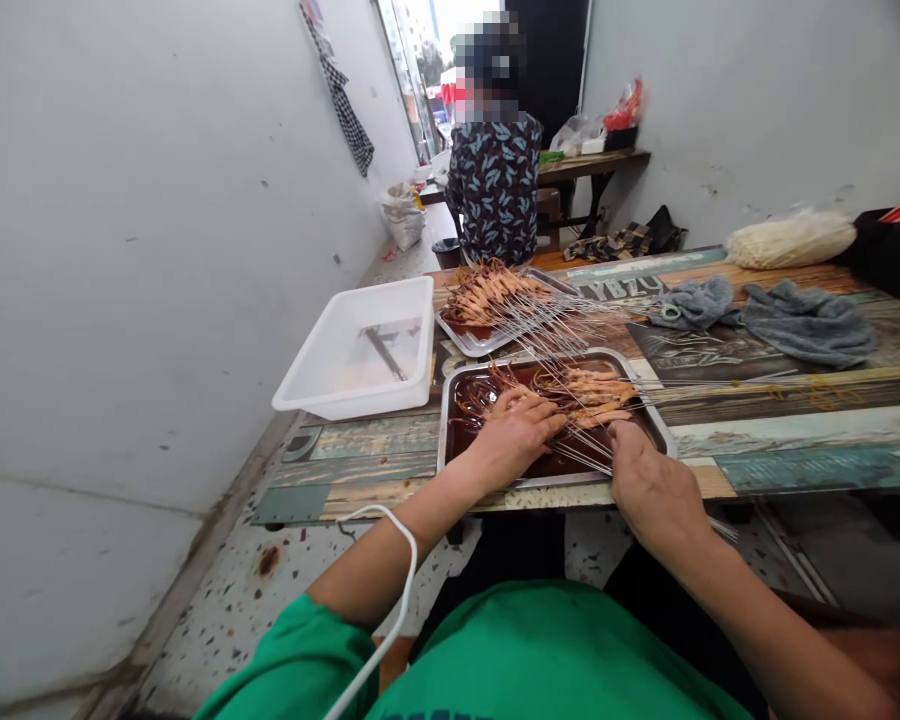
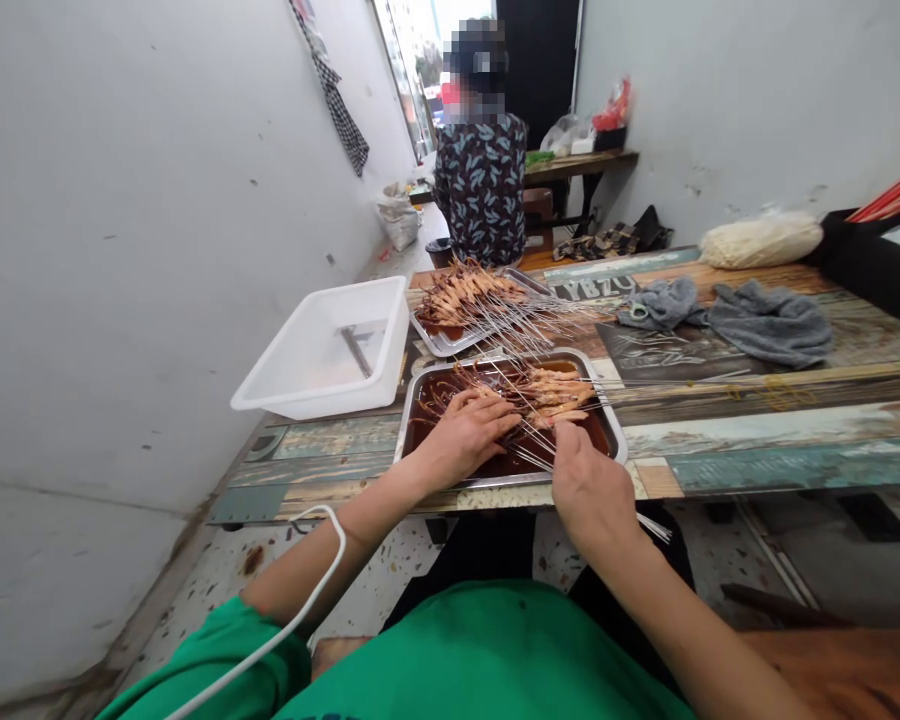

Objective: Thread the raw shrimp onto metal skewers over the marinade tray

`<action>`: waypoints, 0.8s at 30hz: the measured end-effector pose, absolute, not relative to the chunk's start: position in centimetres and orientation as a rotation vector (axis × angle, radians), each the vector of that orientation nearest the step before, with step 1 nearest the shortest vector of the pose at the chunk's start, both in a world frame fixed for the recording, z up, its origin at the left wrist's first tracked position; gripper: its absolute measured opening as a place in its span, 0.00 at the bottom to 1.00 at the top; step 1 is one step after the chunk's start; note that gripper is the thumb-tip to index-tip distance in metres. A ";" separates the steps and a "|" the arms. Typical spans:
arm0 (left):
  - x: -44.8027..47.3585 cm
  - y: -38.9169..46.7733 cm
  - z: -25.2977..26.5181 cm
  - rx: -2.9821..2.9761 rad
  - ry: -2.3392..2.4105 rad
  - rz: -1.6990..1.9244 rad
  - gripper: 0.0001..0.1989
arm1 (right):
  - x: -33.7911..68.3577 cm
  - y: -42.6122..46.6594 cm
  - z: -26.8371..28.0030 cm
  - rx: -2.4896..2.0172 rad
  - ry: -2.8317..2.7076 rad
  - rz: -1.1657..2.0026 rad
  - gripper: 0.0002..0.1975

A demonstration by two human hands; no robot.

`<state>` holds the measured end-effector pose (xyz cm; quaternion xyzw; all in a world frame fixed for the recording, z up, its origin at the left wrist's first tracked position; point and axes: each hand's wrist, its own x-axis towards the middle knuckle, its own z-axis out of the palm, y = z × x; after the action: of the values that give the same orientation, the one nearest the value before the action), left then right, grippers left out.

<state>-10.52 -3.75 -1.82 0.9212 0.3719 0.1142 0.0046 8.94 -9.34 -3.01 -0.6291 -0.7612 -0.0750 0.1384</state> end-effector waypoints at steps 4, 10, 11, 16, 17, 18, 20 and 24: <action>-10.7 -4.4 -1.7 2.839 1.302 0.425 0.23 | 8.7 -9.9 -3.0 -1.834 -2.177 0.012 0.09; -13.4 -5.4 -1.3 2.660 1.452 0.912 0.19 | 9.8 -9.5 -1.7 -1.851 -2.029 0.157 0.11; -14.1 -5.4 -1.2 2.594 1.535 1.011 0.17 | 10.1 -9.4 -1.1 -1.854 -2.014 0.160 0.11; -16.9 -5.1 -0.9 2.423 1.762 1.012 0.12 | 11.4 -9.0 1.9 -1.938 -1.955 0.175 0.13; -17.1 -5.0 -0.9 2.427 1.768 0.951 0.12 | 11.6 -8.9 2.5 -1.938 -1.945 0.167 0.13; -17.1 -4.9 -0.8 2.434 1.774 0.893 0.12 | 11.8 -8.9 3.0 -1.930 -1.933 0.153 0.13; -17.0 -4.9 -0.8 2.458 1.781 0.780 0.12 | 12.3 -8.6 3.8 -1.912 -1.910 0.121 0.13; -16.4 -4.8 -0.8 2.483 1.814 0.594 0.12 | 13.2 -8.2 5.3 -1.909 -1.861 0.099 0.12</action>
<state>-16.40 -4.78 -0.84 0.7929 0.5790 0.1898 0.0047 13.21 -8.22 5.26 -0.6956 -0.6780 0.0360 0.2348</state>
